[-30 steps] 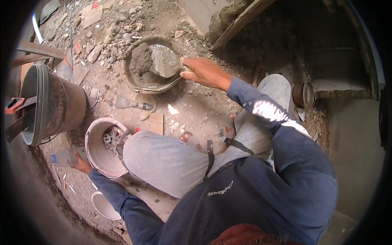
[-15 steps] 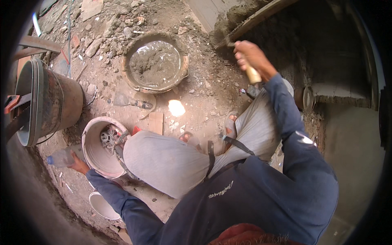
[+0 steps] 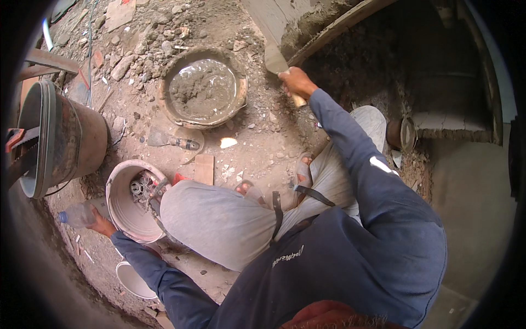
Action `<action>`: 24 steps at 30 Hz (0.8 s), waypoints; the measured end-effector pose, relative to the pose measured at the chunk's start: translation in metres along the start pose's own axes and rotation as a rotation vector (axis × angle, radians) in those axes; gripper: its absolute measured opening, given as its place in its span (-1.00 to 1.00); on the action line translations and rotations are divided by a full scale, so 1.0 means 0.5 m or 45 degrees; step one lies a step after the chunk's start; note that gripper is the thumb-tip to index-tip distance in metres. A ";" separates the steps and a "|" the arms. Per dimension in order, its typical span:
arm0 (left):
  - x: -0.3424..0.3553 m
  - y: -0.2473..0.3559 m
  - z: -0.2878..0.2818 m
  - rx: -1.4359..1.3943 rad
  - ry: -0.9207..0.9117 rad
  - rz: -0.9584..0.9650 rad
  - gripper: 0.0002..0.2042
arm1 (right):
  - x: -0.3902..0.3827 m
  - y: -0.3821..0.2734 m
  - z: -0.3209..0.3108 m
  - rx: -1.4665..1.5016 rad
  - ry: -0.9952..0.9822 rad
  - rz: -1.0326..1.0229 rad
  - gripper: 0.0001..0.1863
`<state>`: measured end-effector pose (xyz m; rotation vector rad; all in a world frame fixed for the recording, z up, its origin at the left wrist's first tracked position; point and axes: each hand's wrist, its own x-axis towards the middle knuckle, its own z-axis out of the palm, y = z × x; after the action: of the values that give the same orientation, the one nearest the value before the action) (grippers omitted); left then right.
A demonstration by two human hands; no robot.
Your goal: The person applies mortar to a wall and underneath a tile structure using a trowel, periodically adding water from a bottle to the mortar bucket and mixing it.
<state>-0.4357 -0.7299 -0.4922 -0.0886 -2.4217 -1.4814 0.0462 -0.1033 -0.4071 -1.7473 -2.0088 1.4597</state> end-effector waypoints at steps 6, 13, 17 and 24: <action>-0.004 -0.004 -0.021 0.077 -0.012 -0.008 -0.16 | -0.158 -0.153 -0.110 0.026 0.061 -0.070 -0.71; 0.015 -0.050 -0.025 -0.002 0.020 0.001 -0.13 | -0.253 -0.264 -0.211 -0.239 0.117 -0.203 -0.67; 0.003 -0.008 -0.015 0.197 0.036 0.074 -0.11 | -0.293 -0.306 -0.246 -0.530 0.263 -0.382 -0.66; 0.011 -0.010 -0.020 0.194 0.052 0.001 -0.12 | -0.405 -0.368 -0.182 -0.276 -0.095 -0.579 -0.66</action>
<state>-0.4399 -0.7416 -0.4908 -0.0262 -2.4912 -1.2809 0.0399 -0.1927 -0.1329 -1.1883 -2.4688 1.2111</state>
